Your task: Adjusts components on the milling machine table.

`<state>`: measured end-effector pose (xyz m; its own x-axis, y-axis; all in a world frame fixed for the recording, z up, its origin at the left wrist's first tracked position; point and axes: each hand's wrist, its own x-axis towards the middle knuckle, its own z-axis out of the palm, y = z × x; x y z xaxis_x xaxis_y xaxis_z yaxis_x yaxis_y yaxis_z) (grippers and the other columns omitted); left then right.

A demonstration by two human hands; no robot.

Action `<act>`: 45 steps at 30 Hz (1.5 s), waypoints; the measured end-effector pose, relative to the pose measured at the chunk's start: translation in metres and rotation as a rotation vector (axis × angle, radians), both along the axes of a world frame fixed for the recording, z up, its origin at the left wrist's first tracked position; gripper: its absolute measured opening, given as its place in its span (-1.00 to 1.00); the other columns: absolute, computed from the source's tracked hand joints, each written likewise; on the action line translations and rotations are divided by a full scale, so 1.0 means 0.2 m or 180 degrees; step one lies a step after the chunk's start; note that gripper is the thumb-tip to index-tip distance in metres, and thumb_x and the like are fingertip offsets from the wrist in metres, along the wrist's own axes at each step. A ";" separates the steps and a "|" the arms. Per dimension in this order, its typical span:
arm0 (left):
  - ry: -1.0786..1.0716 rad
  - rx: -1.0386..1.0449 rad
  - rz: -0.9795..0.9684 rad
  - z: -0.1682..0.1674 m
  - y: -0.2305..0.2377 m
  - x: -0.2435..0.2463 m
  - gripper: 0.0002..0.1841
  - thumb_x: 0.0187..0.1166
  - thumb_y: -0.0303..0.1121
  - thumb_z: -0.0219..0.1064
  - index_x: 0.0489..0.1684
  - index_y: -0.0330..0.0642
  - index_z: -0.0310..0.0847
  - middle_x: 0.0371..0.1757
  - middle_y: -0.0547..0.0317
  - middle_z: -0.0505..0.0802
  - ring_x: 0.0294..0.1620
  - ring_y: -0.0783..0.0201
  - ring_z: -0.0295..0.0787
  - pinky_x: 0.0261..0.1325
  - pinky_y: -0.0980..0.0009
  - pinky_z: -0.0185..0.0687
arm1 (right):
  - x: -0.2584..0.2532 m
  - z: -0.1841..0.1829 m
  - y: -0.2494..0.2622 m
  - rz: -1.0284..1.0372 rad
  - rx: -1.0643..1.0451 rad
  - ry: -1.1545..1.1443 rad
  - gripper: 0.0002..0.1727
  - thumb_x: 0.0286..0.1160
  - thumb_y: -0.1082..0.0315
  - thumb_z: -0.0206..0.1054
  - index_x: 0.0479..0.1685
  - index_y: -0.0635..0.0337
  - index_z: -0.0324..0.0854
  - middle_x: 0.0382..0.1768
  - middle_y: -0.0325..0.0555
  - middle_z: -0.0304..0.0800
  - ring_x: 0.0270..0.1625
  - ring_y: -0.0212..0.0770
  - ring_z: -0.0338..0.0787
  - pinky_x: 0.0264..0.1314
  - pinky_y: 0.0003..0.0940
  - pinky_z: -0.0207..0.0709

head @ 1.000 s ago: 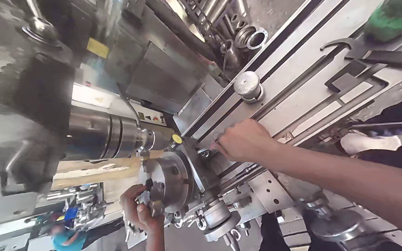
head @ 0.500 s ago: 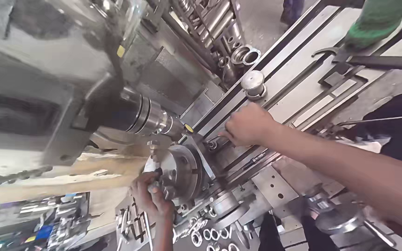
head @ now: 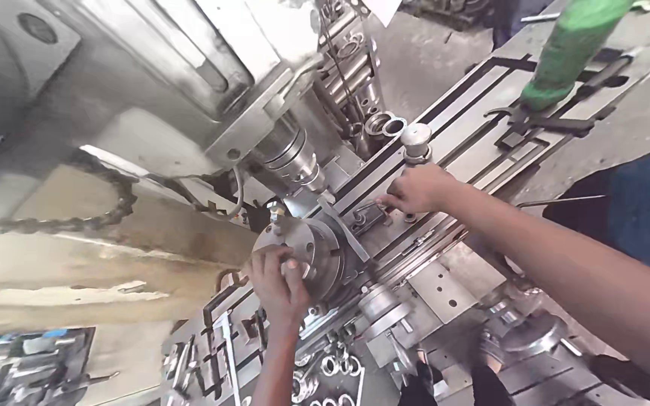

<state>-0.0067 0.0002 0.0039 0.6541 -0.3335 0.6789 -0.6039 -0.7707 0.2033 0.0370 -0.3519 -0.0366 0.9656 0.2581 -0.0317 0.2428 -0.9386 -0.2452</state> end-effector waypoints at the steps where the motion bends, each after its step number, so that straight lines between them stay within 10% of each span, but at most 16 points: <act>1: 0.0015 0.0037 -0.0078 0.01 0.01 0.00 -0.33 0.74 0.16 -0.20 -0.17 -0.17 0.78 -0.13 0.00 0.80 0.04 0.05 0.65 0.24 0.07 0.45 | 0.01 0.01 0.00 -0.0033 -0.0015 0.0146 -0.18 0.67 -0.45 -0.14 -0.48 0.08 0.70 -0.44 0.07 0.75 -0.23 0.22 0.82 -0.30 0.34 0.54; 6: 0.0014 0.0267 -0.0340 0.04 0.03 0.02 -0.38 0.70 0.15 -0.14 -0.08 -0.14 0.76 -0.04 -0.04 0.80 0.10 -0.03 0.64 0.28 -0.01 0.46 | 0.03 0.01 0.01 -0.0277 -0.0218 0.0354 -0.02 0.43 -0.67 -0.19 -0.43 0.10 0.72 -0.44 0.09 0.76 -0.22 0.24 0.82 -0.23 0.37 0.55; 11: -0.0028 0.0270 -0.0308 -0.01 0.01 0.05 -0.29 0.65 0.27 -0.20 0.04 -0.11 0.74 0.00 -0.07 0.78 0.14 -0.09 0.64 0.29 -0.05 0.47 | -0.02 0.03 0.08 -0.0677 -0.0292 0.0456 -0.04 0.47 -0.63 -0.13 -0.17 0.13 0.78 -0.24 0.18 0.83 -0.03 0.30 0.83 -0.09 0.41 0.56; 27: 0.0136 0.0017 -0.0381 -0.01 0.01 0.03 -0.38 0.51 0.23 0.03 0.17 -0.09 0.70 0.13 -0.12 0.79 0.23 -0.21 0.64 0.23 -0.18 0.51 | -0.42 0.11 0.62 -0.2779 0.0084 0.0733 -0.14 0.64 -0.49 -0.19 -0.18 0.11 0.75 -0.17 0.22 0.84 -0.01 0.31 0.84 -0.18 0.36 0.58; 34: 0.0104 0.0008 -0.0318 0.02 0.00 0.05 -0.25 0.63 0.28 -0.17 0.04 -0.23 0.73 0.02 -0.20 0.80 0.13 -0.14 0.65 0.28 -0.03 0.44 | -0.45 0.05 0.39 -0.2222 0.0728 -0.0383 -0.24 0.64 -0.42 -0.05 -0.69 0.02 0.51 -0.74 -0.07 0.52 -0.60 0.09 0.66 -0.64 0.11 0.34; 45: 0.0145 0.0116 -0.0115 0.01 0.02 0.05 -0.15 0.67 0.41 -0.23 -0.01 -0.24 0.69 -0.04 -0.05 0.81 0.04 0.14 0.70 0.16 0.15 0.57 | 0.05 -0.04 -0.05 0.0275 0.0134 -0.0226 -0.11 0.58 -0.53 -0.19 -0.67 0.11 0.53 -0.66 0.01 0.58 -0.50 0.16 0.73 -0.54 0.18 0.43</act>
<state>0.0036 0.0034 0.0062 0.6713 -0.3813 0.6356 -0.6221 -0.7560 0.2035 0.0461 -0.3622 -0.0446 0.9392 0.3400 0.0485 0.3403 -0.9027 -0.2633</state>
